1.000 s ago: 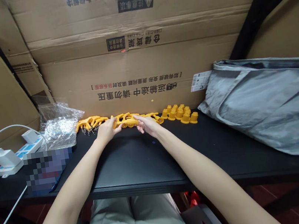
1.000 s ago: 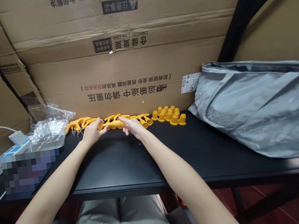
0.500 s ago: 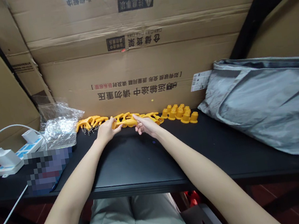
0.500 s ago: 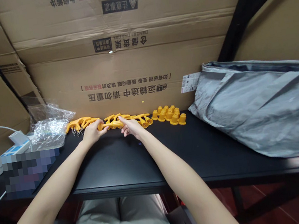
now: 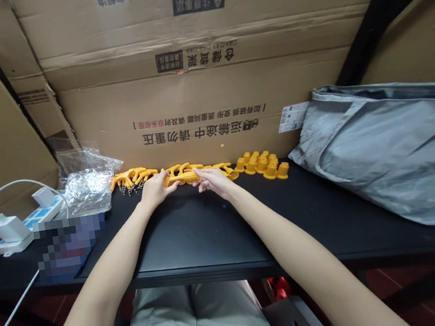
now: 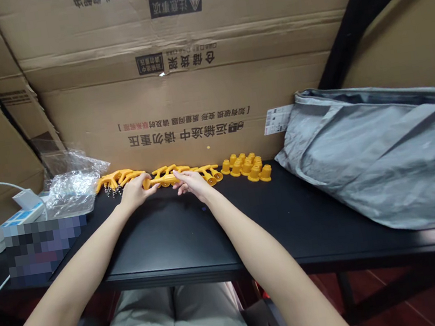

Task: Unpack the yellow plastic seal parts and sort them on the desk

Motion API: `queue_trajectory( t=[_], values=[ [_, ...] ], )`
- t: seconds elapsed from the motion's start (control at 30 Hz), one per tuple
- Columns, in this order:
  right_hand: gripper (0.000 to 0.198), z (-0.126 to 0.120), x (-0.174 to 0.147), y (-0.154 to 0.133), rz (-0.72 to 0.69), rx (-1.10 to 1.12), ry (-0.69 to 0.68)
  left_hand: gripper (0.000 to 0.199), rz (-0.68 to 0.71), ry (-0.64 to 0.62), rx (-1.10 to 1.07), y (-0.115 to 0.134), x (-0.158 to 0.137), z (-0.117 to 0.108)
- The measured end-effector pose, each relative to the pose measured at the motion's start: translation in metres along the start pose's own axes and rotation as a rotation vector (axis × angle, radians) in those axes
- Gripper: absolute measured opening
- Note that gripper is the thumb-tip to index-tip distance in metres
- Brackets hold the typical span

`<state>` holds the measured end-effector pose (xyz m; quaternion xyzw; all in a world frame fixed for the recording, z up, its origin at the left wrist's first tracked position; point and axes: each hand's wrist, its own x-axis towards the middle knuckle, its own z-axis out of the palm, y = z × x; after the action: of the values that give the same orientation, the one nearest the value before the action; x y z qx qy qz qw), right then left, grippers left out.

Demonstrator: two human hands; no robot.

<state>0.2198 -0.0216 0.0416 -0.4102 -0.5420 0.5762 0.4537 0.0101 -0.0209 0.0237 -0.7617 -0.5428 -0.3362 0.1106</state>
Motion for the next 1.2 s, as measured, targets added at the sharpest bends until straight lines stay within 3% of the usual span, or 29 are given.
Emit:
queue_trajectory(
  t=[0.2, 0.37, 0.57, 0.7, 0.9, 1.03, 1.2],
  values=[
    [0.027, 0.002, 0.000, 0.000, -0.005, 0.054, 0.017, 0.037, 0.000, -0.028, -0.026, -0.001, -0.001, 0.000],
    [0.025, -0.001, 0.003, -0.002, -0.014, 0.193, 0.110, 0.064, -0.014, -0.104, -0.121, -0.002, -0.002, 0.001],
    [0.025, -0.010, 0.009, -0.001, -0.082, 0.273, 0.312, 0.037, -0.126, -0.100, -0.006, -0.021, 0.001, 0.009],
    [0.031, -0.014, 0.014, 0.004, -0.136, 0.231, 0.379, 0.038, -0.219, -0.167, 0.141, -0.041, 0.000, 0.019],
    [0.043, -0.012, 0.017, 0.013, -0.373, -0.005, 0.421, 0.042, -0.313, -0.307, 0.219, -0.056, -0.002, 0.027],
    [0.039, -0.003, 0.019, 0.019, -0.546, -0.213, 0.366, 0.039, -0.306, -0.306, 0.249, -0.056, -0.001, 0.027],
    [0.034, 0.020, 0.026, 0.023, -0.546, -0.596, 0.317, 0.040, -0.319, -0.303, 0.269, -0.056, 0.000, 0.026]
  ],
)
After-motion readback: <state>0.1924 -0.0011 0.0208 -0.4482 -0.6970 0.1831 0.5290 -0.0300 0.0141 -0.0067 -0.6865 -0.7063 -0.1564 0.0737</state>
